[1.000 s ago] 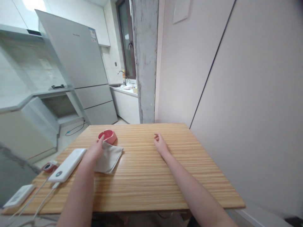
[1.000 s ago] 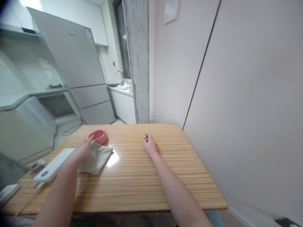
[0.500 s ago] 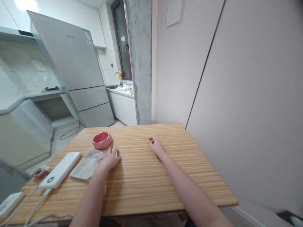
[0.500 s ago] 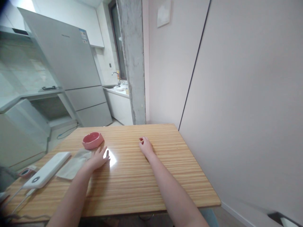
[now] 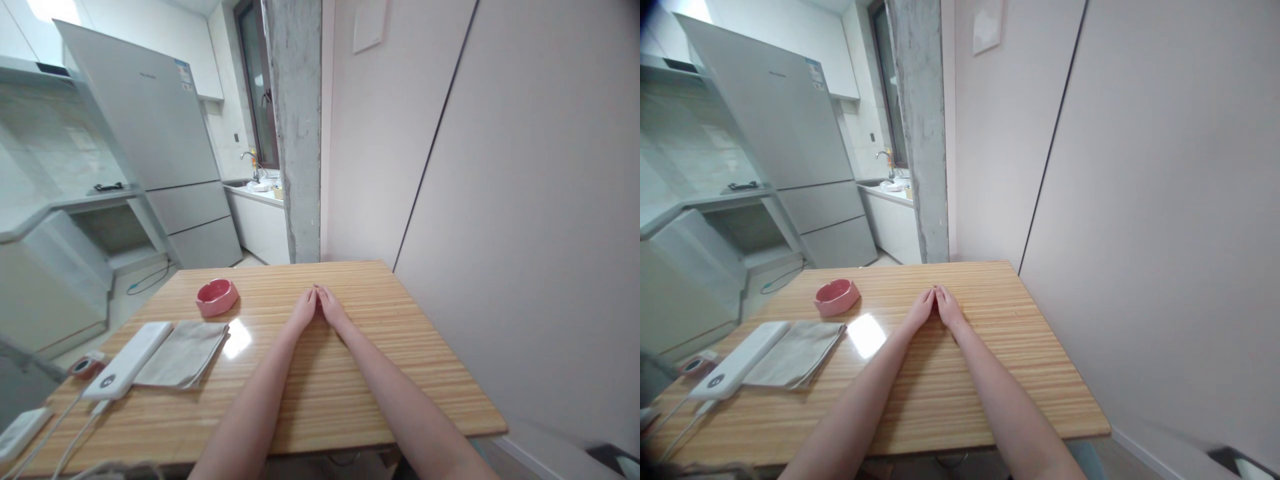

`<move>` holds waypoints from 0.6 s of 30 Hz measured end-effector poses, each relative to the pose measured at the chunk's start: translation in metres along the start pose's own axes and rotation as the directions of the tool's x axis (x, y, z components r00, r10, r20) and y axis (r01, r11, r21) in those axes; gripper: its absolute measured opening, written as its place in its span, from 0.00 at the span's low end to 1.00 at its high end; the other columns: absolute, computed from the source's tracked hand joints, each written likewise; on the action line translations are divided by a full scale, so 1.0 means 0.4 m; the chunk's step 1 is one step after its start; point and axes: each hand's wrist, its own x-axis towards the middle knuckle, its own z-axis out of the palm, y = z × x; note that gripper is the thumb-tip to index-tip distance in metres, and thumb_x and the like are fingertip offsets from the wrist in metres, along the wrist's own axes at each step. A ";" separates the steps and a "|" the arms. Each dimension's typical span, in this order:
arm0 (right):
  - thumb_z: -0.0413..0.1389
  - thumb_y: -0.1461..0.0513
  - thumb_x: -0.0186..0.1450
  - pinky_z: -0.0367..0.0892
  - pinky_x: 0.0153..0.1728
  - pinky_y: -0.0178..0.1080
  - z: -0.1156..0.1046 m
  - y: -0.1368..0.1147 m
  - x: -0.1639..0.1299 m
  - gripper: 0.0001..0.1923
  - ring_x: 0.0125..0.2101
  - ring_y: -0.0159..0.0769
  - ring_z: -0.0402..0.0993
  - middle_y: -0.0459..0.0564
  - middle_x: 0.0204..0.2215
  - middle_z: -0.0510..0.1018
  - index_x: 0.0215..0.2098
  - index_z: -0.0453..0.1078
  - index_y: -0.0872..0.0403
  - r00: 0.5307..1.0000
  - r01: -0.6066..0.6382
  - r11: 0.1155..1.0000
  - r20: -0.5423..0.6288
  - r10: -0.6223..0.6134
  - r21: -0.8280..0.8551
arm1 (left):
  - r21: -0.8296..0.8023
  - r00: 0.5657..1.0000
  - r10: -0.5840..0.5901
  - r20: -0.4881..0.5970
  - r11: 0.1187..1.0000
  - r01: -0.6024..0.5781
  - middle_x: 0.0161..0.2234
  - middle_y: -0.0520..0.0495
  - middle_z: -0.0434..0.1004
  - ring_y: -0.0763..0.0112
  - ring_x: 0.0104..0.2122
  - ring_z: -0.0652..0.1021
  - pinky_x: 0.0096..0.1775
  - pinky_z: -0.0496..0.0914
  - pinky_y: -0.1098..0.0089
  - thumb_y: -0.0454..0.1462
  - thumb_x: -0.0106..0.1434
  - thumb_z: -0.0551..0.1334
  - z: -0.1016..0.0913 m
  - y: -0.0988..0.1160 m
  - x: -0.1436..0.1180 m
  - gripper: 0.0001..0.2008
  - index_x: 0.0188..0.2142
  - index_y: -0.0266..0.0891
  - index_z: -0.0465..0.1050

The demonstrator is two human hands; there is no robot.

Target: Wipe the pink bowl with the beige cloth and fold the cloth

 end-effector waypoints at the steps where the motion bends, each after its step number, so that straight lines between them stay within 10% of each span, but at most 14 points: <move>1: 0.42 0.56 0.67 0.65 0.48 0.41 0.000 0.000 0.000 0.16 0.43 0.36 0.72 0.50 0.40 0.77 0.43 0.69 0.51 1.000 0.006 1.000 0.012 -0.006 -0.002 | -0.014 1.000 0.003 -0.022 1.000 -0.003 0.45 0.34 0.77 0.61 0.46 0.76 0.49 0.68 0.62 0.36 0.67 0.44 0.025 -0.007 0.003 0.20 0.45 0.32 0.72; 18: 0.44 0.56 0.65 0.65 0.44 0.40 0.003 -0.007 -0.007 0.13 0.38 0.38 0.72 0.49 0.33 0.76 0.33 0.67 0.52 0.993 0.020 0.998 0.120 -0.013 -0.056 | -0.079 0.990 0.135 0.031 0.988 -0.132 0.45 0.33 0.76 0.60 0.47 0.76 0.49 0.68 0.62 0.28 0.58 0.52 0.063 -0.058 -0.011 0.18 0.46 0.29 0.72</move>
